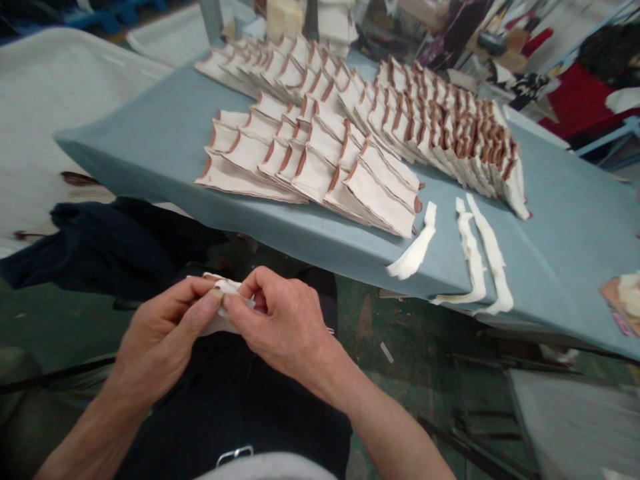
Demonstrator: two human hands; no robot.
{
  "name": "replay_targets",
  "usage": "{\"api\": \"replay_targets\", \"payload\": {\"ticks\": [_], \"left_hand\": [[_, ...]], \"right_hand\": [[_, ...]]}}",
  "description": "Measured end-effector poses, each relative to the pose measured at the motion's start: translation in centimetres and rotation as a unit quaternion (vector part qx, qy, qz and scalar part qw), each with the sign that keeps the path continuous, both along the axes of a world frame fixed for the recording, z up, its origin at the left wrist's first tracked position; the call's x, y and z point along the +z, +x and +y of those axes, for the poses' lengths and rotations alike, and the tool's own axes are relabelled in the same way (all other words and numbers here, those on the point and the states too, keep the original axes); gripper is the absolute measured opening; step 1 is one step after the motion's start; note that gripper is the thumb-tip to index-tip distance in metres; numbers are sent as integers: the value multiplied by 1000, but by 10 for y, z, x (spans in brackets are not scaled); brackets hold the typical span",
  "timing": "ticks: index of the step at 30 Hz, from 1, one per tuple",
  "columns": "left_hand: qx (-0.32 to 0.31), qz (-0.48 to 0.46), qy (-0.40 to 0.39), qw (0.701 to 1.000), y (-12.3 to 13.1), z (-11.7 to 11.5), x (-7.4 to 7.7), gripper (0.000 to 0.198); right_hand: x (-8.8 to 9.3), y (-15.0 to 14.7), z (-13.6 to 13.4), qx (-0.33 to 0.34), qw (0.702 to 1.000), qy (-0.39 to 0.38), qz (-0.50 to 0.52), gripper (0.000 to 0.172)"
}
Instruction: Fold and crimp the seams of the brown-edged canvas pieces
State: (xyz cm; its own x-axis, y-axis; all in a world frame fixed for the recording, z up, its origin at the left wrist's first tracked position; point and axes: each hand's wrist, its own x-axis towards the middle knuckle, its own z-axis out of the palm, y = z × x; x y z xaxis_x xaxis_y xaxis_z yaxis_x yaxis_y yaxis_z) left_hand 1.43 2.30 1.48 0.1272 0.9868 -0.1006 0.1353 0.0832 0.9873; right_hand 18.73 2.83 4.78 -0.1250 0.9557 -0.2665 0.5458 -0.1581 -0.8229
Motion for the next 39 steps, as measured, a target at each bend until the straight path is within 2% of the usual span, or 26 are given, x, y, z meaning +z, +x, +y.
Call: {"api": "replay_targets", "payload": {"ticks": [6, 13, 18, 23, 26, 29, 31, 35, 39], "left_hand": [[33, -35, -41, 998, -2, -4, -7, 32], [28, -99, -103, 989, -11, -13, -17, 31], [40, -130, -119, 984, -6, -9, -8, 28], [95, -195, -195, 956, 4, 0, 4, 27], [113, -205, -225, 946, 5, 3, 4, 24], [93, -219, -233, 943, 6, 4, 5, 21], [92, -231, -233, 940, 7, 4, 6, 20], [140, -248, -242, 928, 11, 5, 8, 20], [192, -254, -241, 917, 16, 8, 4, 19]], "right_hand": [[2, -1, 1, 28, 999, -5, 39, 24], [2, -2, 1, 36, 996, -9, 77, 22], [1, -1, 2, 31, 997, -14, 74, 20], [6, -2, 1, 35, 996, -23, 82, 20], [8, 0, 2, 48, 988, -59, 132, 24], [6, 4, 7, 81, 955, -159, 238, 41], [3, 7, 10, 84, 939, -189, 275, 47], [-5, 9, 13, 50, 976, -87, 192, 36], [-7, 9, 13, 61, 994, 23, 83, 22]]}}
